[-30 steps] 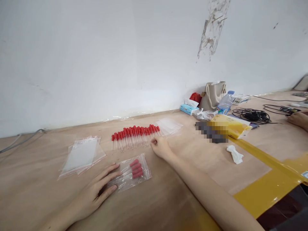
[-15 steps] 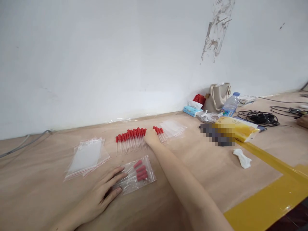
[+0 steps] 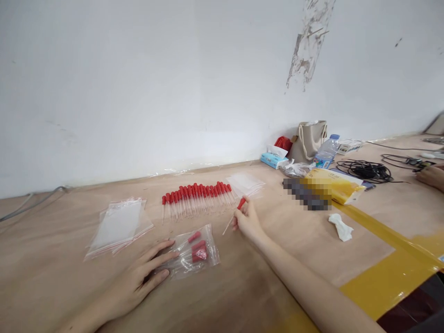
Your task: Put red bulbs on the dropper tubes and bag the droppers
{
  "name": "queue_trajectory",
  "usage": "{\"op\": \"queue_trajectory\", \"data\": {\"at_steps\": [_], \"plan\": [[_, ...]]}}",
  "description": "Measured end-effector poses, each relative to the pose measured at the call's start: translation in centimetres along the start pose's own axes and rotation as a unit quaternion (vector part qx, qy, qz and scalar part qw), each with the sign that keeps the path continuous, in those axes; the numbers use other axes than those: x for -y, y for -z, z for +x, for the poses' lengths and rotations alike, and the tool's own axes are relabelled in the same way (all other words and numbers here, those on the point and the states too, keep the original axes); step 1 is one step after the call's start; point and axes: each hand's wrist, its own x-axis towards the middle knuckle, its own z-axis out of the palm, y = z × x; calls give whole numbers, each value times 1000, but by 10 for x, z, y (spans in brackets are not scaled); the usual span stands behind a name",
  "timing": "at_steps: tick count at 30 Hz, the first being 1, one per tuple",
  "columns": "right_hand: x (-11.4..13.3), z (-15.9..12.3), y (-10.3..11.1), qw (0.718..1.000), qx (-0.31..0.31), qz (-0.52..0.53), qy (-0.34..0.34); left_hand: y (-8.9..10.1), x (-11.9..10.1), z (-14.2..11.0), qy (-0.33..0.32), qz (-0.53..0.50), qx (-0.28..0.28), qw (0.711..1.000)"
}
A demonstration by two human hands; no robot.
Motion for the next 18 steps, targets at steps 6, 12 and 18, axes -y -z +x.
{"op": "queue_trajectory", "data": {"at_steps": [6, 12, 18], "plan": [[-4, -21, -6, 993, -22, 112, -27, 1, -1, -1, 12, -4, 21, 1000], [-6, -24, -9, 995, -37, 96, 15, -1, -1, -2, 12, 3, 31, 999], [-11, -21, -5, 996, -51, 70, 28, -2, 1, -2, 3, -8, 22, 1000]]}}
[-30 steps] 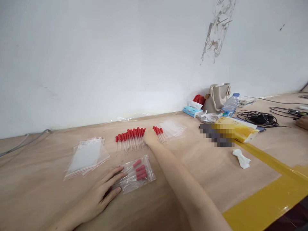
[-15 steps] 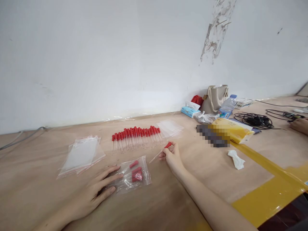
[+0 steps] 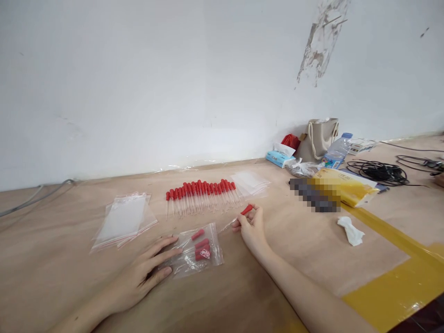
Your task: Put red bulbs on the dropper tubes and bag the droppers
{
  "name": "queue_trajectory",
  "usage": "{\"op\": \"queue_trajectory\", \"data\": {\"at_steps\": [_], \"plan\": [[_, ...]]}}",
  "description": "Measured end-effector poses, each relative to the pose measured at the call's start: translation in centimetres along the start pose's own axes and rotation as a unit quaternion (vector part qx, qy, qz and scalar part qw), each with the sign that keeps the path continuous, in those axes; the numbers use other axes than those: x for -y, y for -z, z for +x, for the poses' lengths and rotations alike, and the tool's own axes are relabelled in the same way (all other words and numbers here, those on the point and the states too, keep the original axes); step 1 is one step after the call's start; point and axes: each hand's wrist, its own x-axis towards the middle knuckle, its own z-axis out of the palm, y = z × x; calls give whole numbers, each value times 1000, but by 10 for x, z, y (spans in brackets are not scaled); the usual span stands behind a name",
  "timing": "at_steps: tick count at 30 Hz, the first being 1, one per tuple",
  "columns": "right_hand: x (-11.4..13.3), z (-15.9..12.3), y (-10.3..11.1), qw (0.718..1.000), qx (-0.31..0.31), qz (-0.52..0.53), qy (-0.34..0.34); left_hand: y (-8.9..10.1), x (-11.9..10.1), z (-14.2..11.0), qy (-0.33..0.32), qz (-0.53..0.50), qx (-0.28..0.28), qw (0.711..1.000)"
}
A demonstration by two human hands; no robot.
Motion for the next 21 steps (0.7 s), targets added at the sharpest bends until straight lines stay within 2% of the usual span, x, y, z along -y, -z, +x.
{"op": "queue_trajectory", "data": {"at_steps": [11, 18, 21], "plan": [[2, -17, -14, 992, 90, 68, -64, 2, -2, 1, -1, -1, -13, 1000], [0, -21, -10, 990, 96, 62, -81, 1, -2, 0, 3, 2, -10, 1000], [-3, -20, -8, 991, 109, 13, -80, 2, -3, 0, -1, 4, -17, 1000]]}}
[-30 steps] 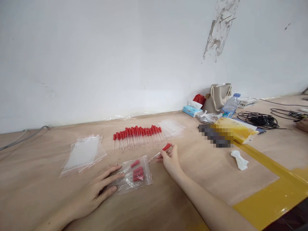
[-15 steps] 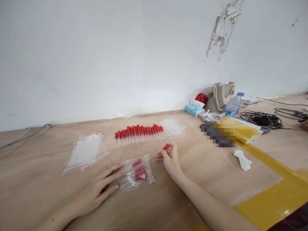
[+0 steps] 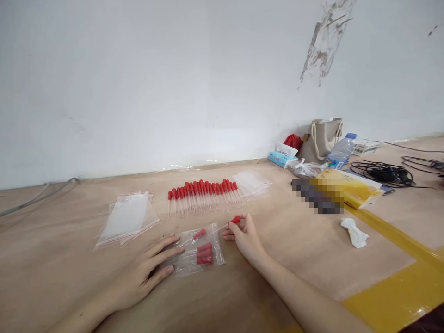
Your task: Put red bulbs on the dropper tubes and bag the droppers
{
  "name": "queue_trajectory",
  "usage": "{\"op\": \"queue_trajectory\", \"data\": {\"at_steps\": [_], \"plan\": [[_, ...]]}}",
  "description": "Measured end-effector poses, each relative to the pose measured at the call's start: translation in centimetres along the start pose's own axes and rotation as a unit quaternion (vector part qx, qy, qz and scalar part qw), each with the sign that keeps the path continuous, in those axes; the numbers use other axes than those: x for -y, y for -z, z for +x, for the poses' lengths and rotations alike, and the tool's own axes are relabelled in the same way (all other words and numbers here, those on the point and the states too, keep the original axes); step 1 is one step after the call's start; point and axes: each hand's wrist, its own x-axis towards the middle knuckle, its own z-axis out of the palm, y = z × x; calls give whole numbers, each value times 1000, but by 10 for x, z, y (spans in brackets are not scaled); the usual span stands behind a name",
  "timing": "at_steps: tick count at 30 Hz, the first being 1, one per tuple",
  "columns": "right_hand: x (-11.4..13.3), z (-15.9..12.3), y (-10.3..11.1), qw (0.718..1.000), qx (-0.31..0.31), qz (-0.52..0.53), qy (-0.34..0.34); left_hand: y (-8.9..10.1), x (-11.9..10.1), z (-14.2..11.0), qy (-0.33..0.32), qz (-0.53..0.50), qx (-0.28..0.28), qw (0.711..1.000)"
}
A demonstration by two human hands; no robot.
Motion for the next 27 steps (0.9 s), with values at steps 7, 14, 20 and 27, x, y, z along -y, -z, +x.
{"op": "queue_trajectory", "data": {"at_steps": [7, 14, 20, 27], "plan": [[2, 5, 9, 924, 93, -347, 129, 2, -3, 1, 21, -7, -16, 1000], [-2, 6, -5, 949, 137, -263, 104, 1, -2, 0, 31, -5, -1, 999], [5, 1, -7, 964, 212, -163, -16, 1, -2, 0, 35, -7, 2, 999], [3, 9, -8, 949, 217, -226, 19, 2, -3, 1, -8, -18, 35, 999]]}}
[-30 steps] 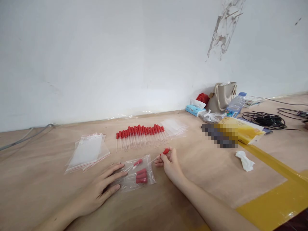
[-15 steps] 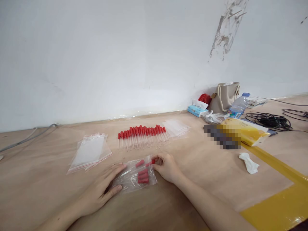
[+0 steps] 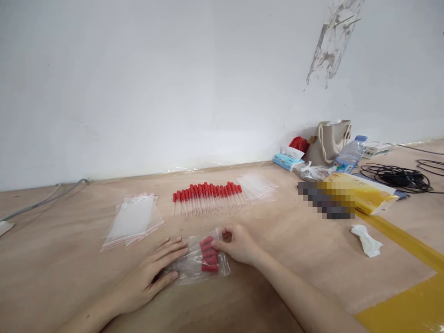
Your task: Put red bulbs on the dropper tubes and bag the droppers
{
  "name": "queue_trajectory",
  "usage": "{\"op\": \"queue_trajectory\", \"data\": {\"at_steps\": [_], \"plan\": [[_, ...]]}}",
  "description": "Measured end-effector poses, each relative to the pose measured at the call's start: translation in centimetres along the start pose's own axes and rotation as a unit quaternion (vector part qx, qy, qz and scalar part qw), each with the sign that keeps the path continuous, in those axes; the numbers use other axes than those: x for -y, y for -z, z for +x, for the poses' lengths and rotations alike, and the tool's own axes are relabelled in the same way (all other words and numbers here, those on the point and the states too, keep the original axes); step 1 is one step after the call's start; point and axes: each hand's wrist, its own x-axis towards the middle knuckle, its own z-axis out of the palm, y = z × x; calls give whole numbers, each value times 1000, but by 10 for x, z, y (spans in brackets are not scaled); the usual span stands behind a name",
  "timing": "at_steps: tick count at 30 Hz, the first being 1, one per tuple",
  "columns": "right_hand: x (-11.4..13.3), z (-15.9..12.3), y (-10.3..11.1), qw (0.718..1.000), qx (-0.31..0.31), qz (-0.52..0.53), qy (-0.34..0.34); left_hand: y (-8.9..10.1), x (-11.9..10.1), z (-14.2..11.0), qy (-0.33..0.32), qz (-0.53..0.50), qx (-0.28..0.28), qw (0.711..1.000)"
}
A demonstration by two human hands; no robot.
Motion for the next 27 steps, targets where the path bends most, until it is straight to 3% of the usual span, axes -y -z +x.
{"op": "queue_trajectory", "data": {"at_steps": [4, 7, 12, 15, 19, 22, 25, 27], "plan": [[-1, -3, 3, 997, 57, 51, -29, -3, 0, -1, 19, -25, -9, 999], [2, -8, 6, 983, 85, 146, -68, -4, 0, -2, 54, -52, -42, 996], [6, -11, 5, 939, 64, 327, -84, -1, -2, -3, 76, -53, -105, 990], [9, -13, -1, 921, 95, 356, -123, -1, -8, -1, 33, -5, -130, 991], [12, -20, -14, 883, 197, 381, -187, -10, -19, 1, -60, 59, -120, 989], [13, -26, -21, 859, 263, 392, -196, -18, -22, 2, -100, 108, -134, 980], [12, -30, -19, 859, 311, 370, -170, -15, -19, 1, -128, 140, -191, 963], [11, -30, -11, 873, 309, 347, -148, -3, -13, -1, -128, 137, -231, 955]]}}
